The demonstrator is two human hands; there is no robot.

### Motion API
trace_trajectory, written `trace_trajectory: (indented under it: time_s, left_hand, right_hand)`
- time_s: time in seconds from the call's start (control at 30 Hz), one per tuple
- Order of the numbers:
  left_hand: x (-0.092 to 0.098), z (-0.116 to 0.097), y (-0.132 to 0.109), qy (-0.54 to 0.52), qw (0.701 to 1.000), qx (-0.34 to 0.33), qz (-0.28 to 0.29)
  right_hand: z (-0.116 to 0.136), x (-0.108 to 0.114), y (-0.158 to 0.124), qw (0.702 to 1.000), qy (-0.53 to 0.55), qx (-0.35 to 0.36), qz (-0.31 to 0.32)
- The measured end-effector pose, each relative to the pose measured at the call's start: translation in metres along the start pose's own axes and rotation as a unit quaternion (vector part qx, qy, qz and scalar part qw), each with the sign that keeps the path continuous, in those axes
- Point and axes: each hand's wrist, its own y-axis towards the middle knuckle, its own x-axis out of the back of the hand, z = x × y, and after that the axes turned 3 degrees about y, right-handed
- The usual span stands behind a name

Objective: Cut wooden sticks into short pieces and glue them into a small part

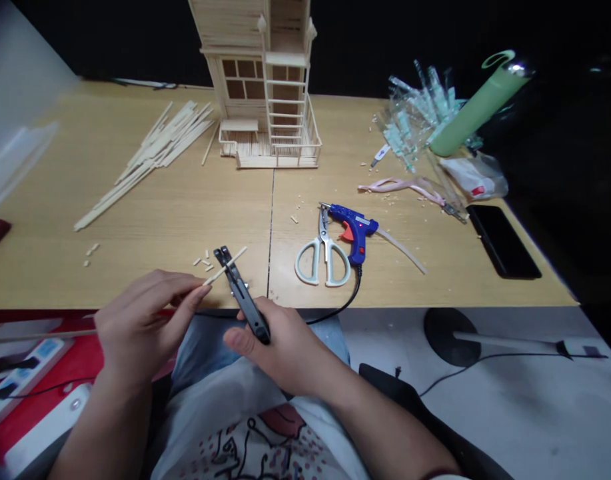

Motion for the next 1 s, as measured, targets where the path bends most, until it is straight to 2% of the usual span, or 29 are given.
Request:
trace_trajectory:
  time_s: [0.23,0.47,0.63,0.77,1.0]
  left_hand:
    - [0.006,0.001,-0.001,0.068,0.996,-0.041,0.043]
    - [0.010,0.008,-0.006,0.114,0.990,-0.047,0.074]
    - [0.011,0.004,-0.012,0.138,0.984,-0.063,0.091]
    - [0.007,0.002,-0.016,0.148,0.981,-0.069,0.105]
    - [-0.005,0.003,-0.017,0.141,0.981,-0.081,0.110]
  right_hand:
    - [0.008,-0.005,0.005,0.996,-0.082,0.009,0.019]
    - [0.002,-0.015,0.014,0.986,-0.161,-0.038,0.002]
    - [-0.018,-0.032,0.016,0.992,-0.120,0.013,-0.028]
    - [-0.033,-0.043,0.013,0.991,-0.120,-0.024,-0.049]
    - [-0.046,-0.047,0.011,0.990,-0.109,-0.032,-0.081]
